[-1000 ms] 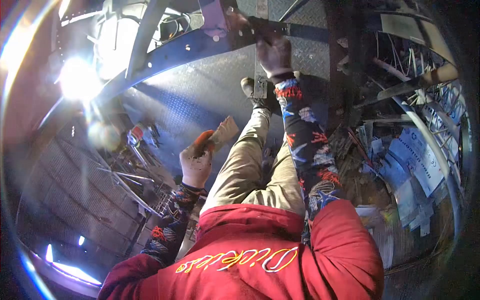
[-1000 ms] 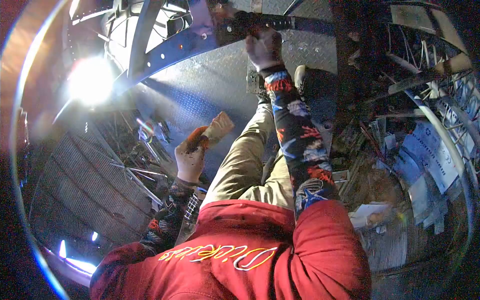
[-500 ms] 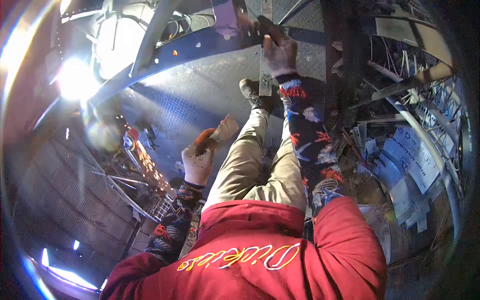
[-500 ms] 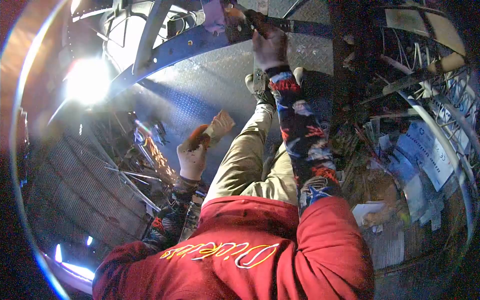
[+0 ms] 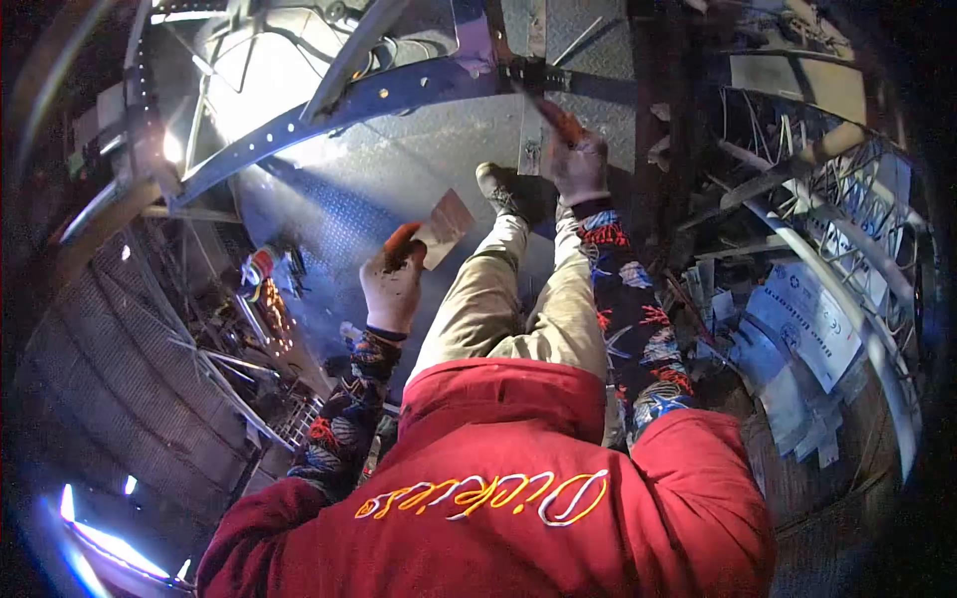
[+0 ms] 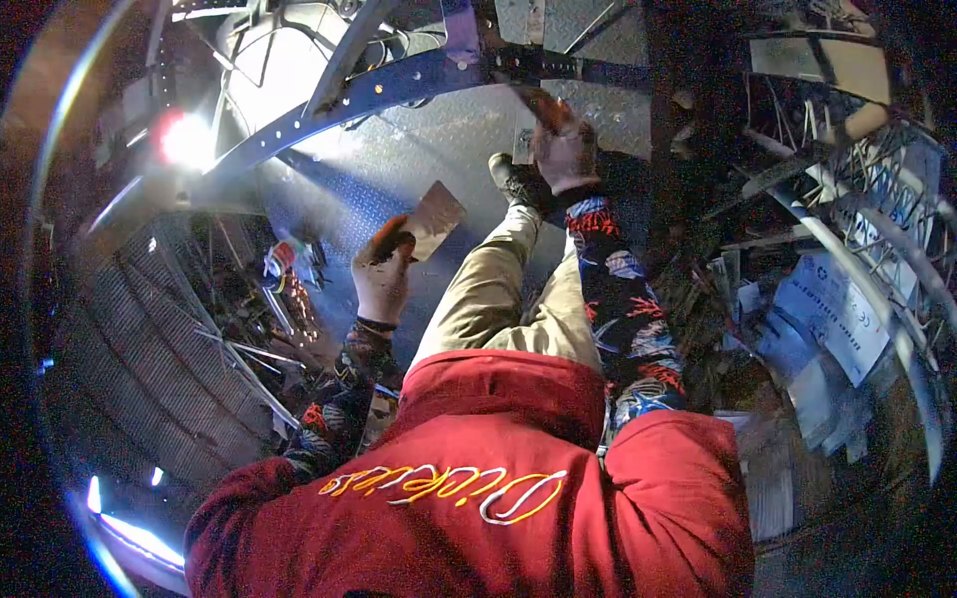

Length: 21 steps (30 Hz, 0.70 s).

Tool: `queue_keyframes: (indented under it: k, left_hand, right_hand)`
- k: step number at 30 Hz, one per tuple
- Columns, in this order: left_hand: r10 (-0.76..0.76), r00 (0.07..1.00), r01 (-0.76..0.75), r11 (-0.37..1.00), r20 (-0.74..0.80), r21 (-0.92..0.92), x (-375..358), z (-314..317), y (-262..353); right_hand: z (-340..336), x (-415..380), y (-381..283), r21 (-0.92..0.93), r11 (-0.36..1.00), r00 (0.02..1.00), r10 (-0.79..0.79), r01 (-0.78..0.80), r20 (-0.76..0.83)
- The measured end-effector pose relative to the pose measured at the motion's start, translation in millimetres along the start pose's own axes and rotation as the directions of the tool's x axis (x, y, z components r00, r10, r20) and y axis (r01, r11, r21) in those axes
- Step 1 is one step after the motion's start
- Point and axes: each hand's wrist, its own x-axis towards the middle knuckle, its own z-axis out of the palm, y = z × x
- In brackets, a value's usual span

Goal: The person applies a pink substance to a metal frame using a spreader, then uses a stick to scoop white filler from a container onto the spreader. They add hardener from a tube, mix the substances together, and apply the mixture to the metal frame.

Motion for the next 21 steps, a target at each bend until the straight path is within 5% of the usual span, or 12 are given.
queue_keyframes:
  k: [3,5,7,9,11,14,15,16,17,18,19,21]
  left_hand:
    - [0.017,1.0,-0.012,0.961,0.016,-0.275,2.5,-5.7,-6.2]
    - [0.029,0.999,-0.038,0.956,-0.035,-0.29,1.3,-5.9,-17.0]
    - [0.038,0.996,-0.063,0.949,-0.085,-0.308,-1.3,-4.3,-22.9]
    - [-0.079,0.991,0.038,0.941,-0.109,-0.336,-10.1,-8.0,-25.5]
    - [-0.134,0.984,0.081,0.926,-0.12,-0.368,-15.8,-11.0,-26.1]
    - [-0.206,0.971,0.115,0.85,-0.123,-0.514,-14.6,-12.1,-21.3]
    - [-0.257,0.959,0.132,0.782,-0.122,-0.609,-17.7,-14.7,-22.2]
    - [-0.171,0.965,0.037,0.84,-0.2,-0.541,-11.3,-16.4,-28.3]
    - [-0.093,0.958,-0.043,0.887,-0.27,-0.46,-11.7,-19.0,-10.3]
    - [-0.105,0.971,0.01,0.914,-0.213,-0.406,-21.4,-26.4,6.2]
    - [-0.16,0.972,0.018,0.782,-0.173,-0.623,-21.2,-25.6,23.1]
    - [-0.136,0.986,-0.008,0.549,-0.099,-0.836,-23.3,-26.9,52.0]
  right_hand:
    - [15.9,40.8,2.8,0.021,1.0,0.992,-0.003,0.006,-0.13]
    - [48.3,73.4,36.3,-0.221,0.962,0.971,-0.192,0.159,-0.139]
    - [81.6,74.7,69.8,-0.236,0.971,0.986,-0.006,-0.033,-0.164]
    - [103.2,48.4,76.6,0.355,0.914,0.974,-0.143,0.197,-0.174]
    - [82.2,35.7,44.4,-0.432,0.833,0.891,-0.436,0.346,-0.125]
    - [35.8,-4.2,16.5,-0.52,0.689,0.809,-0.587,0.506,0.01]
    - [25.0,-20.1,-2.6,-0.125,0.937,0.941,-0.335,0.327,-0.05]
    - [11.5,-38.2,-22.1,0.288,0.957,0.998,-0.048,0.038,0.029]
    - [-34.7,-44.2,-55.6,0.004,0.963,0.93,0.261,-0.271,0.259]
    - [-42.6,-56.1,-38.6,-0.075,0.993,0.975,-0.07,0.088,0.213]
    - [-45.7,-55.4,-27.1,-0.159,0.879,0.888,-0.421,0.45,0.186]
    - [-66.3,-48.8,-75.7,-0.002,0.756,0.743,-0.643,0.655,0.185]
